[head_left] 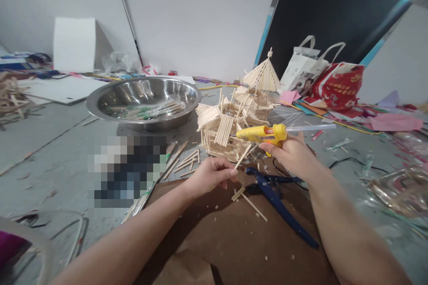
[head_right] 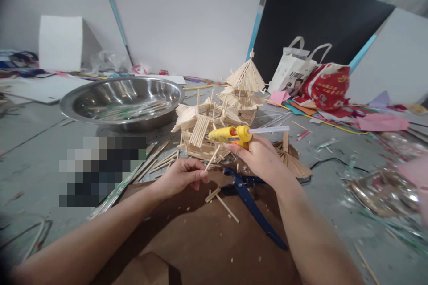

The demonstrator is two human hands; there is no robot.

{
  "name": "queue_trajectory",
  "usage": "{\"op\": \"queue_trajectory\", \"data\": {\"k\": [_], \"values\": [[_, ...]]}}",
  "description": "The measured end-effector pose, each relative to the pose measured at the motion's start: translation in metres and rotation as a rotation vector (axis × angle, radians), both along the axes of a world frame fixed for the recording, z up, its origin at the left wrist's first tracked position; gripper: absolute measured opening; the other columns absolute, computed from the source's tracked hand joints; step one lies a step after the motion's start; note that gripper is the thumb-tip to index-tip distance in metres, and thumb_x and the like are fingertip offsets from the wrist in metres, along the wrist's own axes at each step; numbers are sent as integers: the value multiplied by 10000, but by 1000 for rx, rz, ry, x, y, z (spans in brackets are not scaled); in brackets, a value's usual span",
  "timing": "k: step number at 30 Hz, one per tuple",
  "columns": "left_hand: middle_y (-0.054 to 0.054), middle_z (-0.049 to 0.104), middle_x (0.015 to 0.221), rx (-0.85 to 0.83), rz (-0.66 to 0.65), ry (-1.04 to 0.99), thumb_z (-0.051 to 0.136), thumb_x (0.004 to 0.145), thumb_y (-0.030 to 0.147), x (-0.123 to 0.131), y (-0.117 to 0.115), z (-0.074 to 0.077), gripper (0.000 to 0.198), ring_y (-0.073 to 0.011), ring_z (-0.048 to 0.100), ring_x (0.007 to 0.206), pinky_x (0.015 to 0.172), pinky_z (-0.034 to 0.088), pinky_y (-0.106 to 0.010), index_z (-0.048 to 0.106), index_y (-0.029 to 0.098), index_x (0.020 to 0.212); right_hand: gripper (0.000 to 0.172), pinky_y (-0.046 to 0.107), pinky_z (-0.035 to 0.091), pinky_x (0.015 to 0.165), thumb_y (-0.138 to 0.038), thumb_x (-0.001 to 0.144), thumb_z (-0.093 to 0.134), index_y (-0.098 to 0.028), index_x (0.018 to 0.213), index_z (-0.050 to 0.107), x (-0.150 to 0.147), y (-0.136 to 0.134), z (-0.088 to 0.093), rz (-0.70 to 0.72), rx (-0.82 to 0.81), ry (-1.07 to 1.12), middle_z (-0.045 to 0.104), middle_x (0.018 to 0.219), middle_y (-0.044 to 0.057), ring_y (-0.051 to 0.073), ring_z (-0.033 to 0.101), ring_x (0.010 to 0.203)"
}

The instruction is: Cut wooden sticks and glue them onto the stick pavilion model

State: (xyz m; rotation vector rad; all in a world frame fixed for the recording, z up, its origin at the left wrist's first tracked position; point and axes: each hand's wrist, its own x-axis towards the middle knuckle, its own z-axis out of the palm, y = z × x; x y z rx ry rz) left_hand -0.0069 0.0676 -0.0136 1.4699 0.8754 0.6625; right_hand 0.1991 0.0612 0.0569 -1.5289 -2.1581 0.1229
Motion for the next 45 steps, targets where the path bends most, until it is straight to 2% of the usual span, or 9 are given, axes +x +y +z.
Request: {"op": "queue_trajectory", "data": {"k": [5,15,27,35,39,45], "values": [[-15,606,633,4,-3,16,537,663,396,-1,0,1,277,-53,476,425,438,377,-183,552,119,672,324,280,426,666,-420,761,412,-199,935,573,-1,2,1,12,-19,-6,634,898,41,193,571,828],[-12,604,632,19,5,12,521,671,413,-1,1,-2,291,-58,484,429,445,387,-188,539,123,675,345,256,383,578,-462,772,370,-233,912,587,-10,-6,6,-74,16,-159,648,810,29,197,574,755],[-8,597,617,-6,40,-36,520,678,387,0,2,-3,268,-50,470,421,442,389,-191,530,119,682,392,262,380,553,-492,769,346,-205,783,612,-14,-9,8,-81,66,-207,639,686,42,193,576,671],[8,588,586,-73,174,-114,547,666,367,3,4,1,243,-35,454,373,405,344,-171,516,127,651,411,284,410,589,-488,767,354,-182,842,618,-5,-5,6,-115,128,-126,647,761,63,205,583,712],[11,595,624,-138,254,-184,550,665,364,8,7,1,230,-26,444,351,383,337,-167,505,138,671,403,284,422,597,-492,754,377,-179,793,628,-2,-2,3,-130,193,-53,646,731,66,205,588,705],[3,604,632,-236,309,-261,584,639,345,12,13,2,231,-36,455,335,351,333,-164,472,149,685,394,276,411,565,-480,756,381,-168,752,620,-1,4,-2,-167,202,-48,637,668,70,209,588,671]]}}
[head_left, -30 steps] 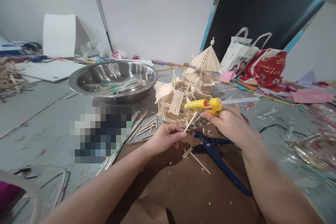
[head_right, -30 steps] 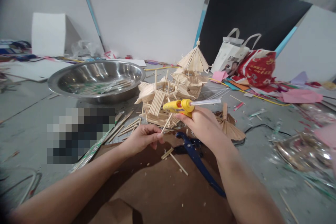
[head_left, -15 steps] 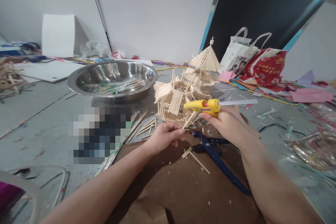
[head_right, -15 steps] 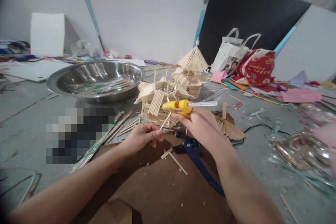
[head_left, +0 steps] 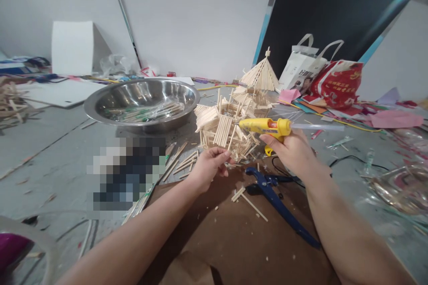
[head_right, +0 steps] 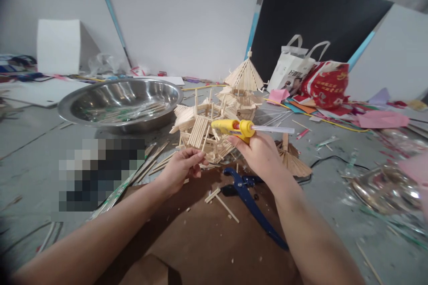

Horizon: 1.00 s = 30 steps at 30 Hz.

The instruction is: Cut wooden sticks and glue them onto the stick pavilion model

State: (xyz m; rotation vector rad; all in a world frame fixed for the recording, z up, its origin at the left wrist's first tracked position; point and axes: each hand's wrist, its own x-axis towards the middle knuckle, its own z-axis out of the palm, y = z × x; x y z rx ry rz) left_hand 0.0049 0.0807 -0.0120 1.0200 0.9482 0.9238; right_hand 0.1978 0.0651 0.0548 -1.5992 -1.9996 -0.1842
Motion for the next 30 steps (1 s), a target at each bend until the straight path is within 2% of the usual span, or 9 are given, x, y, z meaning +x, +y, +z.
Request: {"op": "queue_trajectory", "data": {"k": [8,18,30], "values": [[-6,606,622,-43,69,-69,596,632,332,2,2,2,239,-33,449,320,342,330,-159,454,145,675,397,268,410,604,-480,758,377,-160,757,613,2,4,-6,8,54,38,642,707,77,207,586,718],[-11,606,602,-20,107,-67,582,639,335,5,3,3,231,-43,454,313,331,310,-165,461,139,657,414,261,397,560,-486,774,341,-183,780,623,-5,6,-12,-35,9,-78,642,722,73,201,585,690],[9,588,569,-20,131,-132,598,622,316,8,4,1,227,-33,429,308,331,305,-163,460,137,646,423,286,413,573,-496,765,347,-175,778,623,-5,8,-14,-40,4,-48,644,723,85,219,588,707]]}}
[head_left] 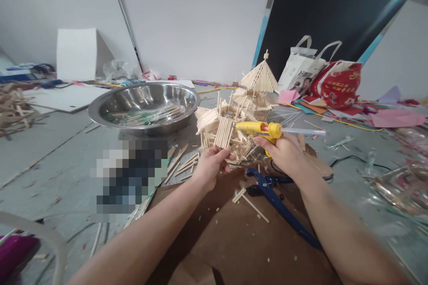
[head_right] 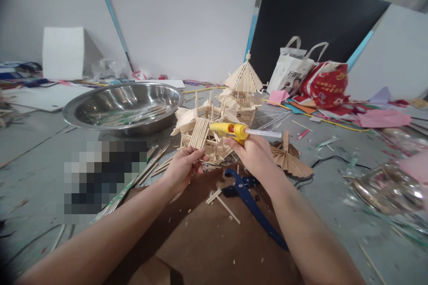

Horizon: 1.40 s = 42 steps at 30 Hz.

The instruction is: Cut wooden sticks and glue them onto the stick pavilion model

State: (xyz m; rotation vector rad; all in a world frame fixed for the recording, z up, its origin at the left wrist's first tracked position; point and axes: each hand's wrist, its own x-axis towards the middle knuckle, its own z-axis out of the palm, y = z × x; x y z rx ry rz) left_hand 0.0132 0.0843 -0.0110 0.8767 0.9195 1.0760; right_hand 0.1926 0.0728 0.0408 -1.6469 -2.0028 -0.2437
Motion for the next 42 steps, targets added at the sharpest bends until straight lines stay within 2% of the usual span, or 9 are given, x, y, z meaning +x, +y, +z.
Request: {"op": "queue_trajectory", "data": {"k": [9,13,22,31,35,42], "values": [[13,587,580,-12,30,-32,607,615,314,3,-3,0,234,-25,423,316,335,309,-154,457,137,639,422,285,407,580,-495,760,358,-173,753,631,5,1,0,6,36,-2,646,695,83,223,589,711],[16,588,581,-12,35,-39,605,617,301,3,-3,1,223,-22,421,313,331,300,-149,456,137,638,437,283,401,589,-499,762,351,-165,810,629,6,0,4,25,16,3,649,744,85,223,586,741],[18,589,588,-5,32,-46,588,637,312,4,-2,-1,219,-22,418,311,337,306,-150,454,141,659,478,268,379,527,-540,747,335,-173,742,641,0,1,2,-31,8,-34,646,650,77,211,590,632],[7,593,587,-6,31,-28,595,627,328,4,-3,0,236,-31,424,308,328,289,-156,457,143,676,435,282,392,561,-492,761,358,-156,716,632,3,1,1,1,117,5,636,637,88,219,590,640],[6,595,592,1,32,-24,604,614,344,3,-3,0,254,-29,419,308,326,281,-158,460,143,677,414,278,400,551,-489,764,354,-182,748,630,2,3,-3,-1,94,-17,639,643,74,210,592,648],[-2,596,604,21,24,-30,610,605,341,3,-2,-2,260,-28,422,316,340,298,-164,458,139,667,458,281,402,572,-514,759,339,-155,749,624,1,6,-8,28,20,45,639,679,86,214,588,677]]}}
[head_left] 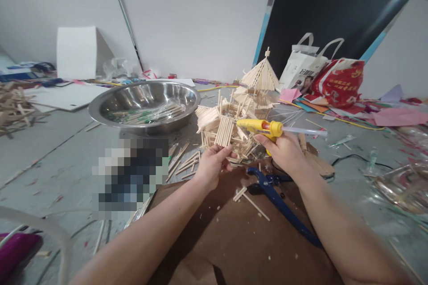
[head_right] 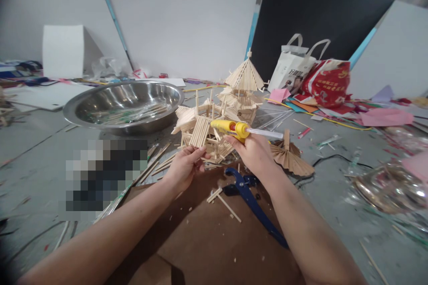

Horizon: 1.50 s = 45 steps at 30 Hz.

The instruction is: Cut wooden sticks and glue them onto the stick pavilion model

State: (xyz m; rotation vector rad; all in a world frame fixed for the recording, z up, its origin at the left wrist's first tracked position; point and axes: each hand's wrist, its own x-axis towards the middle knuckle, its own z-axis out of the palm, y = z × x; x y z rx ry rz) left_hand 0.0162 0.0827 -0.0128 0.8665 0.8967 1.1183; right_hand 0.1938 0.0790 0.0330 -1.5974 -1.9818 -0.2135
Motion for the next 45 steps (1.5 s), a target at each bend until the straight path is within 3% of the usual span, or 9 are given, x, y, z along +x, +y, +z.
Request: {"op": "queue_trajectory", "data": {"k": [5,19,38,45], "values": [[1,597,627,18,-53,12,610,608,317,-1,1,-2,237,-33,441,331,345,307,-169,479,139,691,476,285,400,564,-529,752,335,-152,745,626,1,-1,2,-32,15,-9,638,675,95,226,590,674],[-6,611,672,48,-20,30,602,617,329,-1,4,-5,241,-25,428,323,343,308,-172,470,139,683,454,263,404,549,-512,761,337,-169,699,627,2,-3,5,-43,51,-73,646,640,77,217,600,656],[17,574,548,4,47,96,606,596,355,1,0,1,276,-29,410,296,318,287,-153,436,146,656,460,279,390,572,-516,754,353,-151,736,633,2,0,1,-42,29,-28,638,668,92,225,589,684],[30,545,531,11,8,145,588,605,380,-1,-2,2,285,-27,387,292,317,263,-158,416,158,653,432,274,397,566,-501,755,364,-157,716,623,3,0,2,-17,26,-9,636,657,84,220,590,671]]}}
